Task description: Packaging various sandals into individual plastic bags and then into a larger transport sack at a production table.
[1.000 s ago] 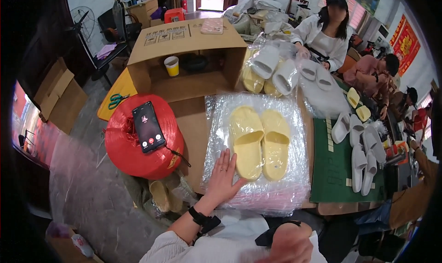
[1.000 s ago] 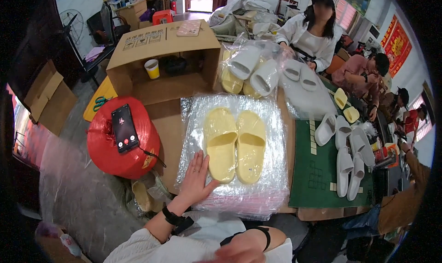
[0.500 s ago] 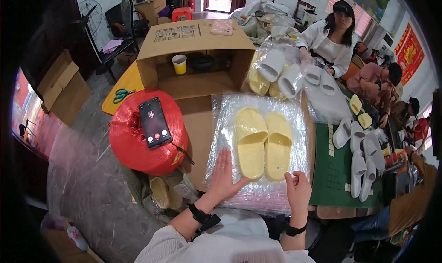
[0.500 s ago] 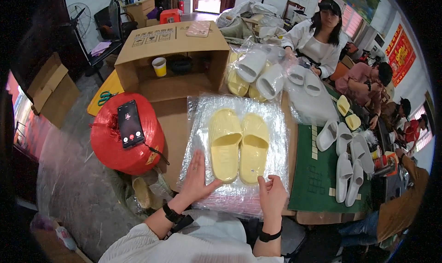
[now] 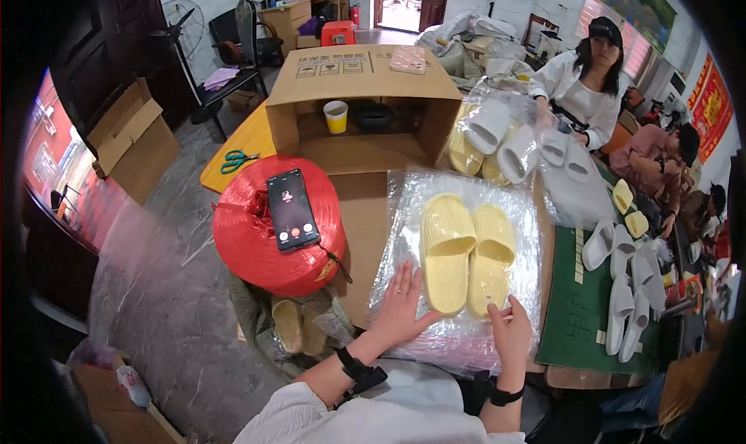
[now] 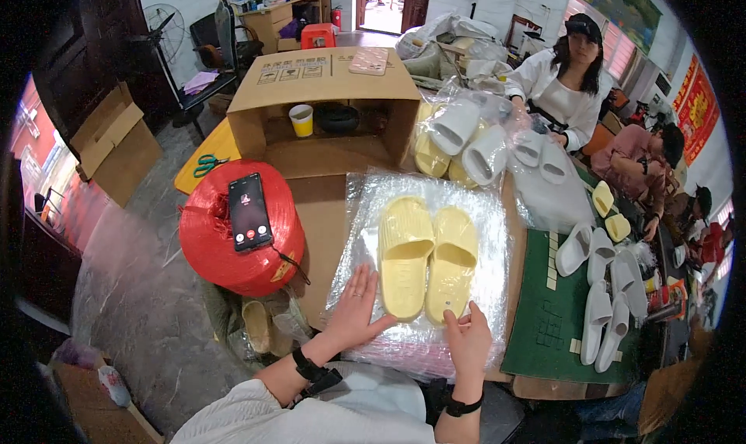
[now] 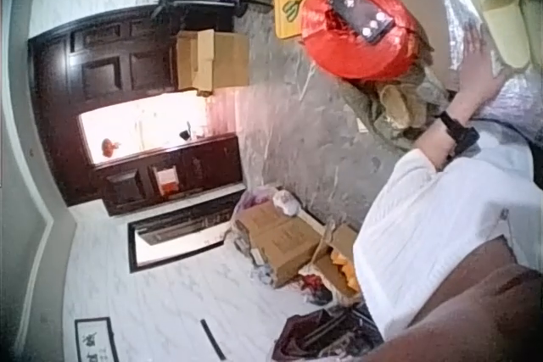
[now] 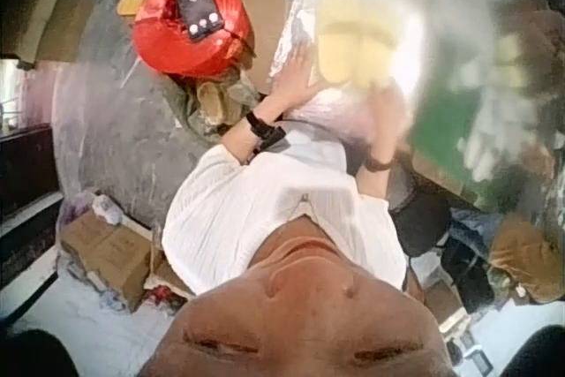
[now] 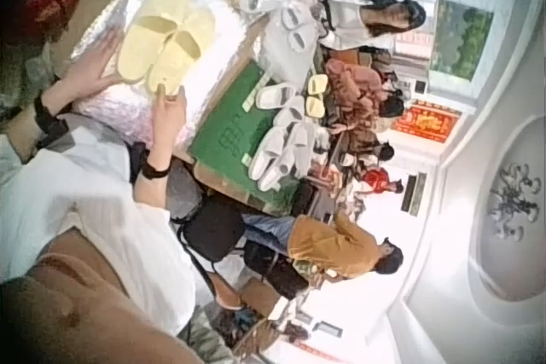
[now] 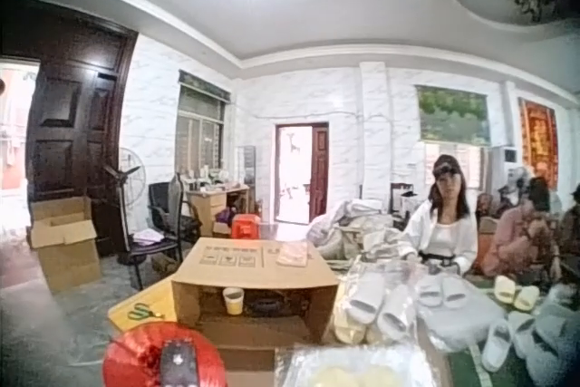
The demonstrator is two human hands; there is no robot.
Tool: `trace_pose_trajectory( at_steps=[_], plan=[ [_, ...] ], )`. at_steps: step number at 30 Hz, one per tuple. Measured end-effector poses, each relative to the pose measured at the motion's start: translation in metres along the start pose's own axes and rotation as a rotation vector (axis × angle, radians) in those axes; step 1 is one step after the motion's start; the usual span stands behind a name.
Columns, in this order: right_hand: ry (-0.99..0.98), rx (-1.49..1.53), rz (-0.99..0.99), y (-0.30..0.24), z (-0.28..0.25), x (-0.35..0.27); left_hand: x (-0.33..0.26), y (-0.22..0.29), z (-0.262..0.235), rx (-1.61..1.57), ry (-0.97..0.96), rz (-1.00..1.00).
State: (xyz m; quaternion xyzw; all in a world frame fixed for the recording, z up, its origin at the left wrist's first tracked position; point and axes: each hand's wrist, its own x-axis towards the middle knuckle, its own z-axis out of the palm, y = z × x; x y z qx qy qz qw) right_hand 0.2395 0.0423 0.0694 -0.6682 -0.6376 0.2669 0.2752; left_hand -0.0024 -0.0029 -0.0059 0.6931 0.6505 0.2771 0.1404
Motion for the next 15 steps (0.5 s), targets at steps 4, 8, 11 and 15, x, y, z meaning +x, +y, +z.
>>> trace_pose_trajectory(
  at_steps=[4,8,11,15],
  plan=[
    [0.011,0.509,-0.016,0.009,0.008,-0.011,0.001,0.002,0.001,-0.009,-0.011,-0.008],
    [0.004,0.786,0.174,0.012,-0.001,-0.024,0.001,0.002,0.003,-0.022,-0.004,-0.016],
    [-0.036,0.944,0.254,0.021,-0.005,-0.03,0.003,0.0,0.004,-0.021,-0.002,-0.003],
    [-0.134,1.351,0.338,0.034,-0.004,-0.019,0.002,-0.001,0.005,-0.023,0.004,-0.002]
  ],
)
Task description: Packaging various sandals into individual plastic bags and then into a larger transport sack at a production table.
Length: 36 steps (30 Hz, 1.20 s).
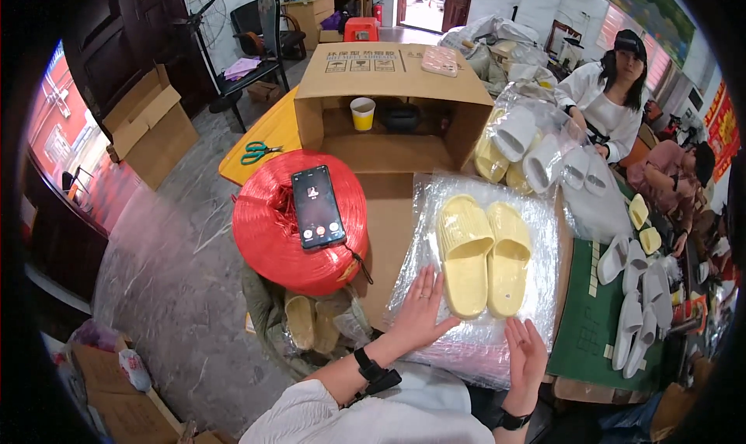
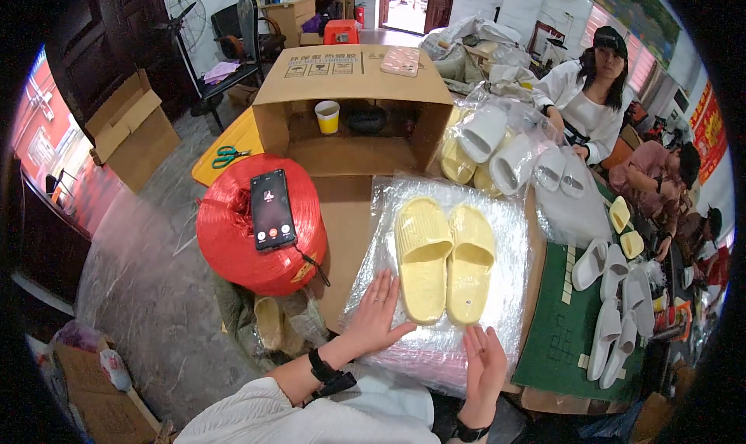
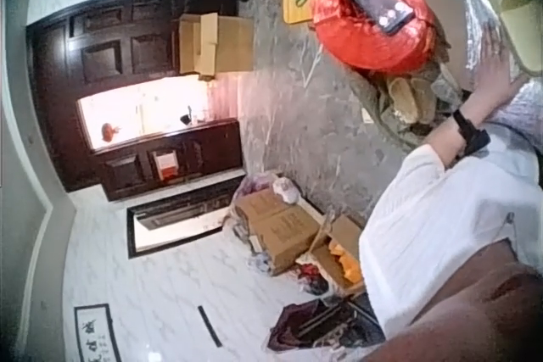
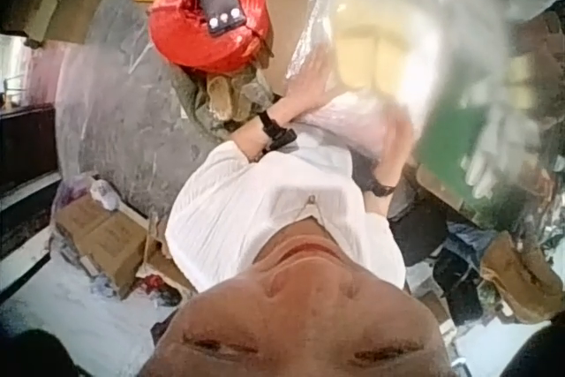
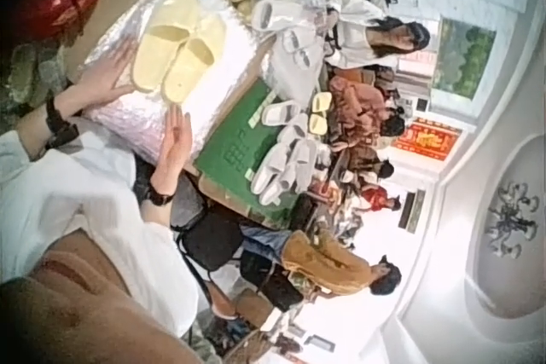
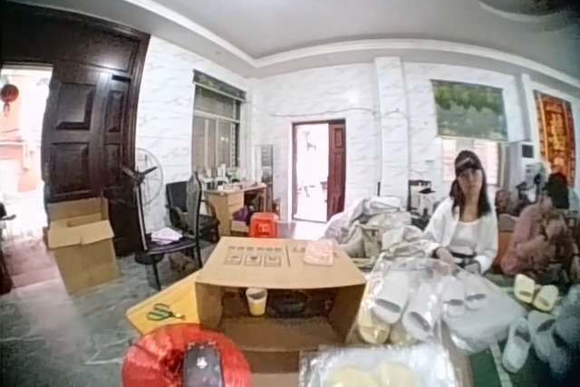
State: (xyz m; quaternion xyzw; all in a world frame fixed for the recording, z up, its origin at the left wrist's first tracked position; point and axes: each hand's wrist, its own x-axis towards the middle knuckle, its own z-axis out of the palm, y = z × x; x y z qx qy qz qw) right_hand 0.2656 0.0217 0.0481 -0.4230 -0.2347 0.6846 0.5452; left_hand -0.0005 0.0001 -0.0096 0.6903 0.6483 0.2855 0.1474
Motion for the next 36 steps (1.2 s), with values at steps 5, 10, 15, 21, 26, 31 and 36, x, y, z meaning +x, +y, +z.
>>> trace_pose_trajectory(
  at_steps=[5,10,15,21,26,31,36],
  plan=[
    [-0.029,0.101,0.007,0.007,-0.012,0.03,0.0,-0.002,0.0,0.023,-0.007,0.006],
    [-0.066,0.074,0.112,0.004,0.0,0.051,-0.003,-0.008,0.005,0.017,0.004,0.03],
    [-0.1,-0.381,0.013,-0.001,0.022,0.049,-0.004,-0.005,-0.005,0.065,-0.043,0.05],
    [-0.092,-0.018,0.038,0.027,0.01,0.034,-0.003,-0.009,-0.015,-0.094,-0.009,0.16],
    [-0.162,0.063,-0.014,0.03,0.012,-0.003,-0.011,0.0,-0.025,-0.624,0.107,0.018],
    [-0.173,0.145,0.021,0.034,0.001,-0.02,-0.016,0.042,-0.059,-0.979,-0.048,-0.184],
    [-0.115,0.075,-0.139,0.032,-0.007,-0.027,-0.024,0.053,-0.049,-1.324,-0.323,-0.303]
  ],
)
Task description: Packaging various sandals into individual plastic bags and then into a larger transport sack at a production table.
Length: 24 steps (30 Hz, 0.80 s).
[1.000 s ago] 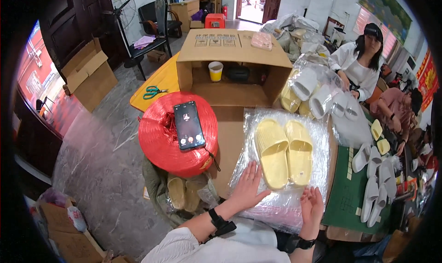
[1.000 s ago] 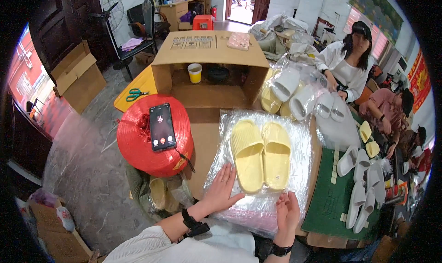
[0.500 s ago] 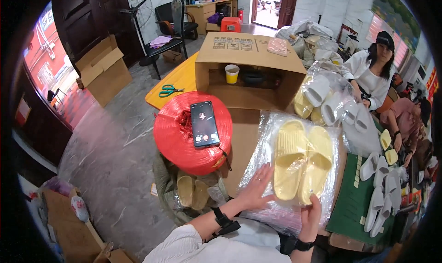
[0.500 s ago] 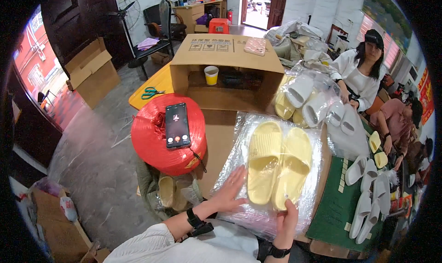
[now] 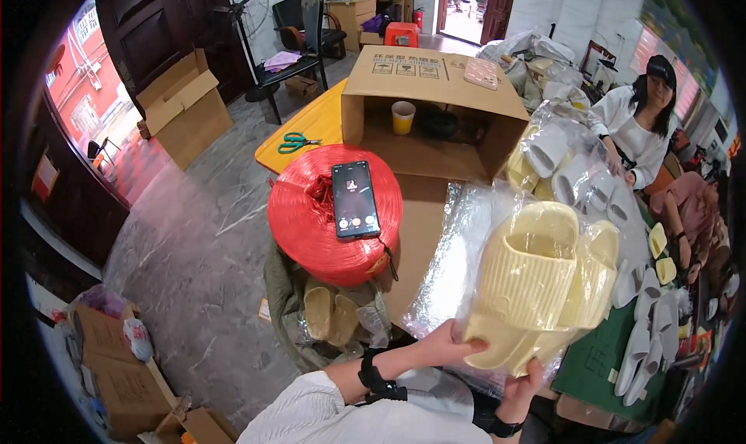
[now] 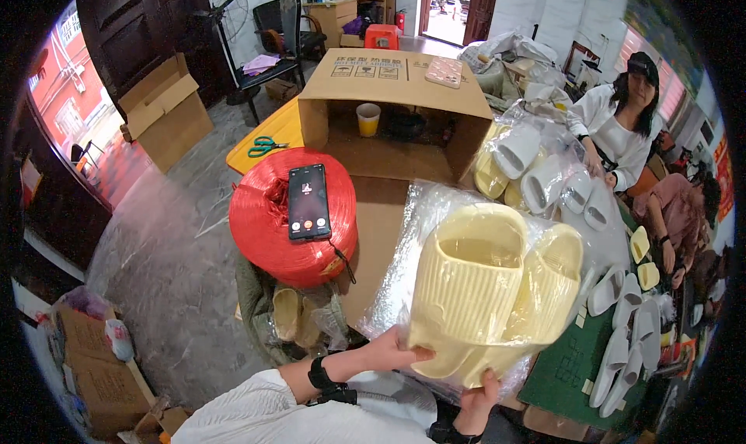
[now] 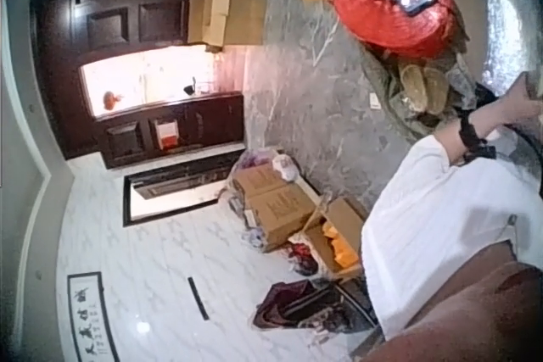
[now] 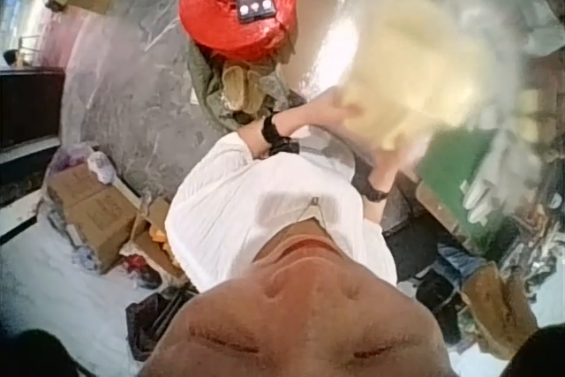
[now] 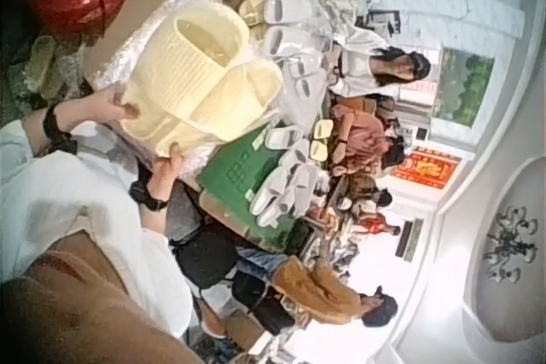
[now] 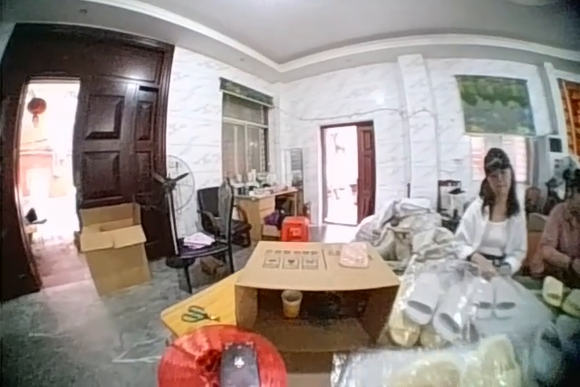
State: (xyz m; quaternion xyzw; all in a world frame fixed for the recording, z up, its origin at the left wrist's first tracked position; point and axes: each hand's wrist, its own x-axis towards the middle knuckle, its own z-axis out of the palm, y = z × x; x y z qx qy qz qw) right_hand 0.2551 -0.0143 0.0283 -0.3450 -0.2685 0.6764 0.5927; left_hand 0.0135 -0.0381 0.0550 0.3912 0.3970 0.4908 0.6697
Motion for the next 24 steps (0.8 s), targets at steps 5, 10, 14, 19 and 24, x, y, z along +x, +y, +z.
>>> trace_pose_trajectory(
  at_steps=[5,10,14,19,24],
  plan=[
    [-0.033,-0.42,-0.295,-0.007,-0.01,0.002,0.001,0.002,0.005,0.029,-0.06,0.039],
    [0.067,-0.487,-0.327,0.06,-0.071,-0.003,-0.011,0.015,0.022,0.121,-0.003,-0.13],
    [-0.062,-1.243,-0.413,0.074,-0.071,-0.014,-0.028,-0.035,-0.025,0.322,-0.182,-0.028],
    [-1.006,-1.355,-0.242,0.001,0.04,0.011,-0.097,-0.04,-0.116,0.328,-0.225,0.162],
    [-0.721,-1.184,-0.22,-0.02,0.058,0.017,-0.286,0.029,-0.181,0.329,0.154,-0.31]
  ],
)
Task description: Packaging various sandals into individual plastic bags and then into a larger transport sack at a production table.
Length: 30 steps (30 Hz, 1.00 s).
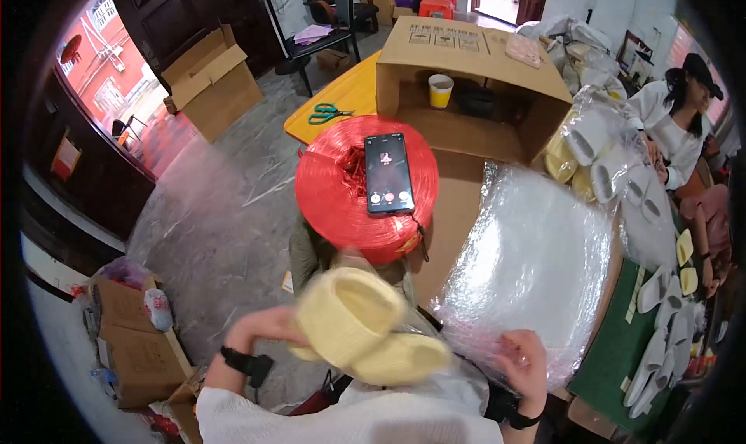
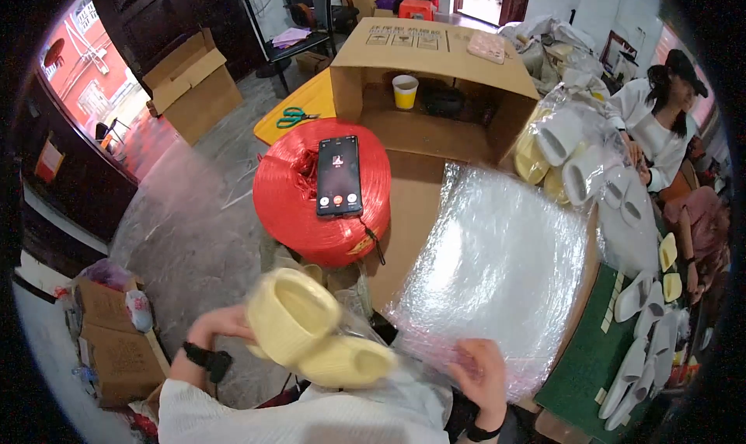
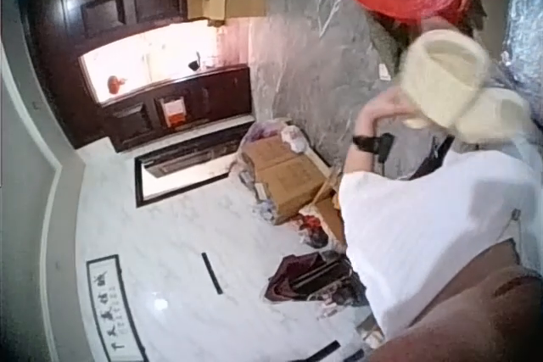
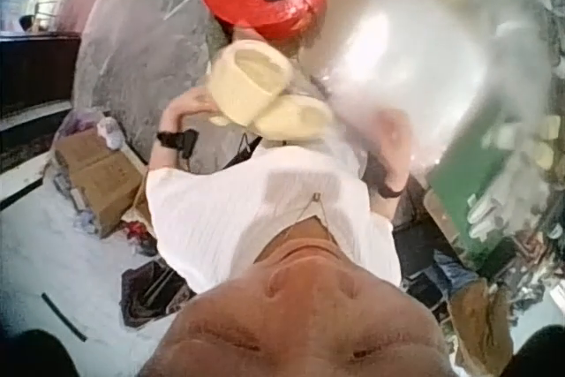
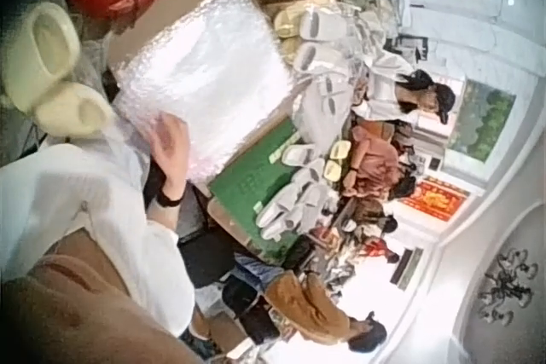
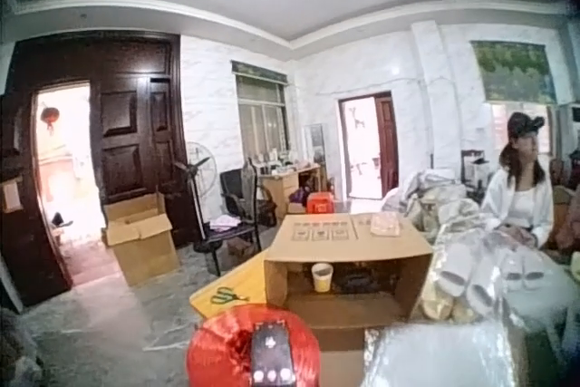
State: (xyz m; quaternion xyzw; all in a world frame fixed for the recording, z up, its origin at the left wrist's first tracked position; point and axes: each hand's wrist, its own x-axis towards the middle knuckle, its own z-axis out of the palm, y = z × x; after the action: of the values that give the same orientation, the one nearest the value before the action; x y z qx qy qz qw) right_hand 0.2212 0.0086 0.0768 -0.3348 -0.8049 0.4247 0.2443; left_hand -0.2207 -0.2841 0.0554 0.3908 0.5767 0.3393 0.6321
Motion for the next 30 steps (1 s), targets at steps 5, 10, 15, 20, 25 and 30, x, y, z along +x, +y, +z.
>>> trace_pose_trajectory(
  at_steps=[5,10,15,20,25,30],
  plan=[
    [0.26,-0.075,-0.065,0.007,0.0,0.009,-0.099,-0.051,-0.042,-0.17,0.27,-0.432],
    [0.358,0.007,0.029,0.025,0.007,0.007,-0.014,-0.088,-0.046,-0.51,0.566,-0.318],
    [0.341,0.236,0.114,0.033,0.021,0.006,0.141,-0.065,-0.046,-0.52,0.589,-0.242],
    [0.329,0.192,0.168,0.053,0.022,0.0,0.245,-0.078,-0.037,-0.497,0.744,0.015],
    [0.361,0.206,0.168,0.05,0.026,0.001,0.286,-0.191,0.013,-0.49,0.862,-0.062],
    [0.386,0.207,0.166,0.054,0.026,-0.002,0.256,-0.21,0.066,-0.307,0.997,-0.241]
  ],
)
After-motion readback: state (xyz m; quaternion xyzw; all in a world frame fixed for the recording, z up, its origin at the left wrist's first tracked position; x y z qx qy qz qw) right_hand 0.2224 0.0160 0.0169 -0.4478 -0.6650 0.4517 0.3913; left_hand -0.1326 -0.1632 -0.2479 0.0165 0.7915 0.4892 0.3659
